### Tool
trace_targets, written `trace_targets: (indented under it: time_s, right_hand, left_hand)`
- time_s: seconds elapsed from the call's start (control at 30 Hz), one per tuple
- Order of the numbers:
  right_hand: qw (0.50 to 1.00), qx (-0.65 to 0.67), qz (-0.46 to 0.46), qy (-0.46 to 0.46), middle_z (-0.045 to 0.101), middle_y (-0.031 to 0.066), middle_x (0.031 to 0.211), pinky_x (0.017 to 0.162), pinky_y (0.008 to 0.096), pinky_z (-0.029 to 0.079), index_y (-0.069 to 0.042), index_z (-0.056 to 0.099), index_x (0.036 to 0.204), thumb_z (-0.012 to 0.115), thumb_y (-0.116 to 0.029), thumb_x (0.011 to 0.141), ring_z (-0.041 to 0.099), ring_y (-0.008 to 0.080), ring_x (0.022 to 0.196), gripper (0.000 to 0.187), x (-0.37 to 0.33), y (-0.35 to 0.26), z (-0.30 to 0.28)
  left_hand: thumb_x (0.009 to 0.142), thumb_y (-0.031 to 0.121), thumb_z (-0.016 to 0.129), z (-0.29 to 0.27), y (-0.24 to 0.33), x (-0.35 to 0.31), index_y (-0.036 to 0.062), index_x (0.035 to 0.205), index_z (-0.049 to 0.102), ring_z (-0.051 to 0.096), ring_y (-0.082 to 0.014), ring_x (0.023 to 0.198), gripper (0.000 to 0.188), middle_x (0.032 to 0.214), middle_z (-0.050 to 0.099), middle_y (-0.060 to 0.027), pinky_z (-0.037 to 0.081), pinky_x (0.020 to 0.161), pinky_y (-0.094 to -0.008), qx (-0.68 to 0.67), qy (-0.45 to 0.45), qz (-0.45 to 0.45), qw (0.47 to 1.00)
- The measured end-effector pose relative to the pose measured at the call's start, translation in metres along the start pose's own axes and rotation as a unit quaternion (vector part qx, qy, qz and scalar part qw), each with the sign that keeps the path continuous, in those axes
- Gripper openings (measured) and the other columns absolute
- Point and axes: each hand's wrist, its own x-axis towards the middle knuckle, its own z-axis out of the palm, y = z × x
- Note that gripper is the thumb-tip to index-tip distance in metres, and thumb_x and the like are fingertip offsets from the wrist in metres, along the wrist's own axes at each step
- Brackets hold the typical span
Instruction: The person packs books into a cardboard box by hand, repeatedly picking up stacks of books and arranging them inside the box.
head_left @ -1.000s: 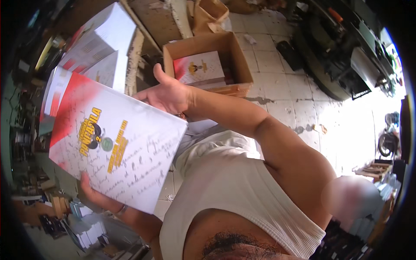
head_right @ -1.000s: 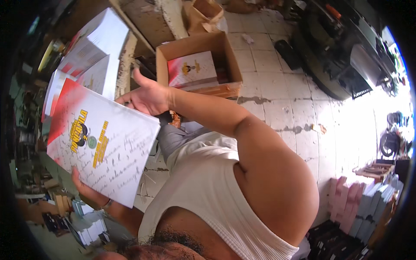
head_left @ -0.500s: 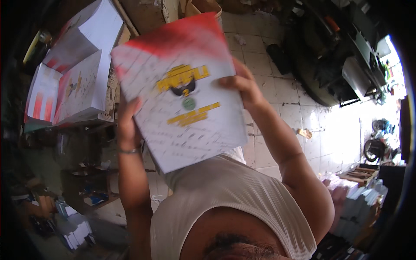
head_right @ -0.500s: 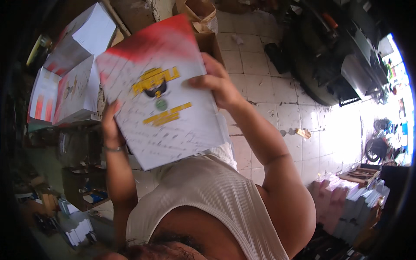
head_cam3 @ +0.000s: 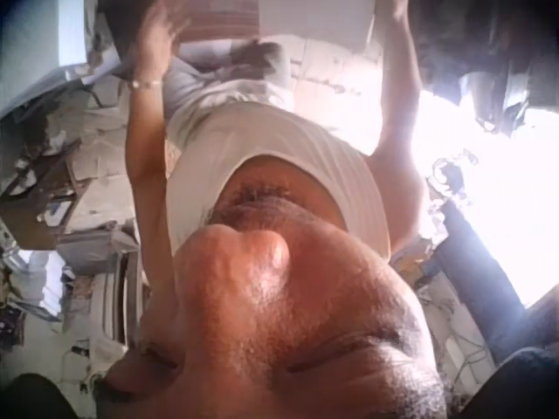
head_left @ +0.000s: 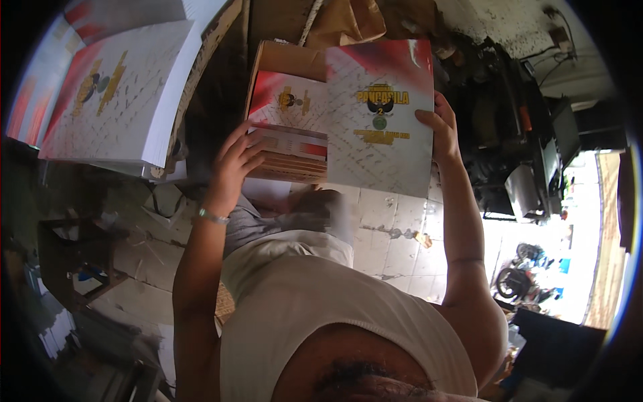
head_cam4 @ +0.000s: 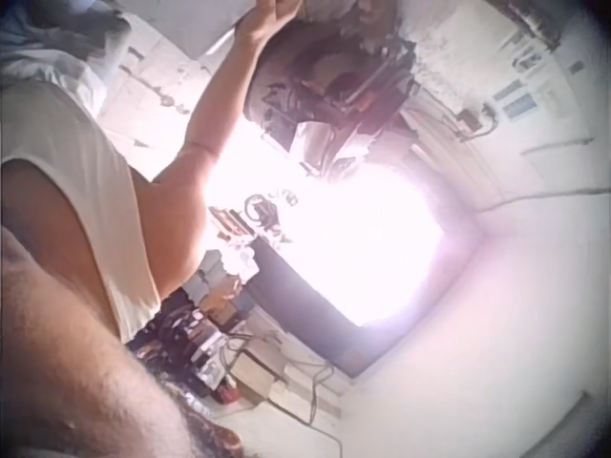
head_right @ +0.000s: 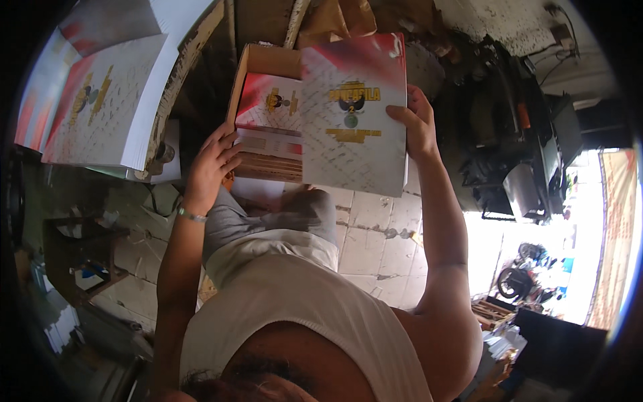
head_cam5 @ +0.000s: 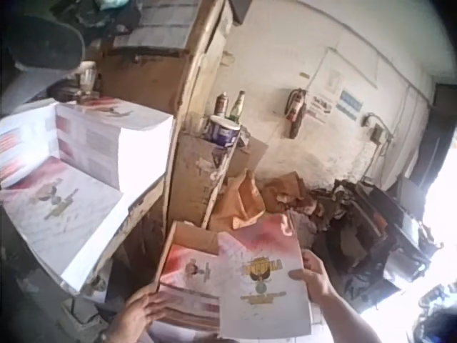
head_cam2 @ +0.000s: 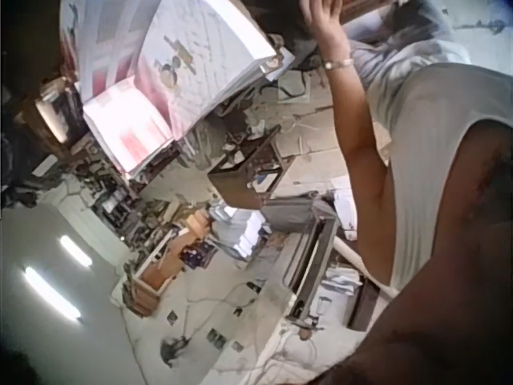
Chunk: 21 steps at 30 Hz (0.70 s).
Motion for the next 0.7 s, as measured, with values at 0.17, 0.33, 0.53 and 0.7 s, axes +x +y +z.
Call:
trace_targets:
  time_s: [0.17, 0.33, 0.53, 0.7]
  right_hand:
    - [0.995, -0.039, 0.089, 0.029, 0.069, 0.0199, 0.107, 0.085, 0.0344, 0.056, 0.01, 0.052, 0.13, 0.069, -0.009, 0.082, 0.07, 0.0245, 0.092, 0.055, 0.056, 0.034, -0.021]
    - [0.967, 0.015, 0.256, 0.009, 0.07, 0.0192, 0.104, 0.081, 0.0368, 0.057, 0.008, 0.062, 0.118, 0.071, -0.013, 0.081, 0.071, 0.0272, 0.088, 0.043, 0.097, 0.058, -0.04]
    - [0.93, -0.306, 0.198, 0.037, 0.069, 0.0207, 0.109, 0.084, 0.0395, 0.056, 0.007, 0.057, 0.129, 0.075, -0.019, 0.079, 0.07, 0.0279, 0.094, 0.059, 0.126, 0.076, -0.02]
    - [0.901, -0.391, 0.18, 0.05, 0.069, 0.0214, 0.111, 0.086, 0.0388, 0.055, 0.007, 0.057, 0.13, 0.08, -0.022, 0.073, 0.07, 0.0284, 0.096, 0.068, 0.112, 0.117, -0.023]
  left_hand:
    - [0.106, 0.039, 0.049, -0.071, -0.036, -0.064, 0.0088, 0.155, 0.039, 0.053, -0.0238, 0.132, 0.058, 0.147, 0.051, -0.0128, 0.04, 0.109, -0.0372, 0.007, 0.151, 0.005, 0.988]
    - [0.106, 0.035, 0.049, -0.113, -0.08, -0.115, 0.0081, 0.154, 0.04, 0.054, -0.0229, 0.13, 0.056, 0.147, 0.051, -0.014, 0.041, 0.108, -0.0358, 0.013, 0.242, -0.041, 0.969]
    - [0.1, 0.026, 0.061, -0.104, -0.11, -0.101, 0.003, 0.145, 0.049, 0.055, -0.0213, 0.123, 0.052, 0.139, 0.057, -0.0163, 0.042, 0.106, -0.0347, 0.145, 0.332, -0.005, 0.932]
    - [0.099, 0.017, 0.061, -0.095, -0.118, -0.091, 0.001, 0.141, 0.051, 0.056, -0.0231, 0.12, 0.046, 0.137, 0.057, -0.0167, 0.045, 0.103, -0.0361, 0.233, 0.326, 0.043, 0.915]
